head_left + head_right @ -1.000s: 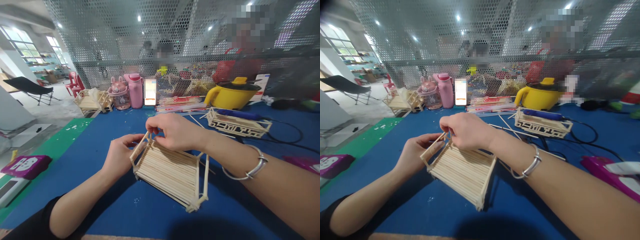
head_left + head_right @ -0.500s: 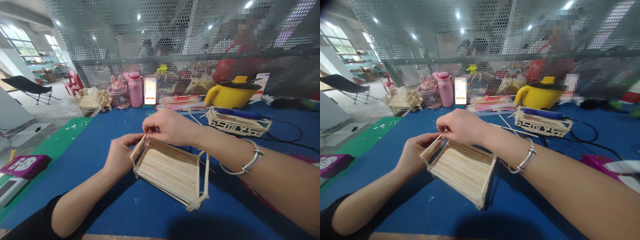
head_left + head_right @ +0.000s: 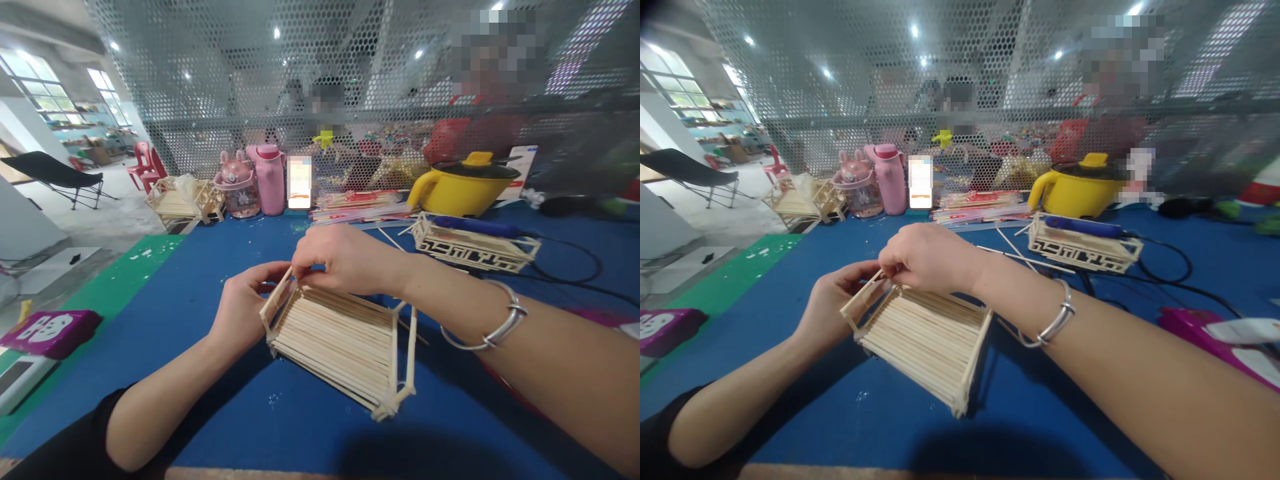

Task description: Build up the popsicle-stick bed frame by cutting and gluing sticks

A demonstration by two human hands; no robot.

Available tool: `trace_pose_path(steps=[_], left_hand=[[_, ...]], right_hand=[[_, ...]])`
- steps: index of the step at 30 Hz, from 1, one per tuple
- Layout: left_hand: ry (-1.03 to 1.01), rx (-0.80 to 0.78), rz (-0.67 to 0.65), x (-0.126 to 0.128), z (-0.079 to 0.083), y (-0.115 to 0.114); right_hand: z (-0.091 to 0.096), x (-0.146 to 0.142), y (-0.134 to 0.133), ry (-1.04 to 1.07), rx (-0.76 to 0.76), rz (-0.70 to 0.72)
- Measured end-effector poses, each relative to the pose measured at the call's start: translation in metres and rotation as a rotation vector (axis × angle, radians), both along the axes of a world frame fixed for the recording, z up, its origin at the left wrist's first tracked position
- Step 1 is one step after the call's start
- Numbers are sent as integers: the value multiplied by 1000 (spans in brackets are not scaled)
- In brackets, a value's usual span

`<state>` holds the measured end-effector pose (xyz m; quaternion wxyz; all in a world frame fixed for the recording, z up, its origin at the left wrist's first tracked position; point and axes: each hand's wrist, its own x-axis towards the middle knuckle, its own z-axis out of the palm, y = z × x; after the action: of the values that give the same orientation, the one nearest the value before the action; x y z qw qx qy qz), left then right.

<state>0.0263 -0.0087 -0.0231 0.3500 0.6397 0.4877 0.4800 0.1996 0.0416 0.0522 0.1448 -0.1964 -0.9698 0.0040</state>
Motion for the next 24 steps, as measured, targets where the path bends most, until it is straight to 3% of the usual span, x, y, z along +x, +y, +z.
trace_pose_path(steps=[4,8,10,13,15,17,20,24], left_hand=[[3,-46,-53,-2,3,-2],[-19,-83,-132,-5,6,2],[-41,-68,-70,-9,8,6],[-127,-67,121,-18,15,3],[-148,-131,125,-23,18,-9],[-79,-191,21,-26,16,-28],[-3,-230,-79,-22,4,-56],[108,-135,-9,-7,-9,-77]], right_hand=[[-1,3,-1,23,-42,37],[6,10,-7,144,-230,-4],[12,18,-14,244,-324,-85],[21,41,-33,409,-349,-273],[19,59,-55,499,-360,-414],[7,75,-85,608,-463,-552],[-28,82,-137,823,-802,-706],[-72,58,-177,1148,-1105,-691]])
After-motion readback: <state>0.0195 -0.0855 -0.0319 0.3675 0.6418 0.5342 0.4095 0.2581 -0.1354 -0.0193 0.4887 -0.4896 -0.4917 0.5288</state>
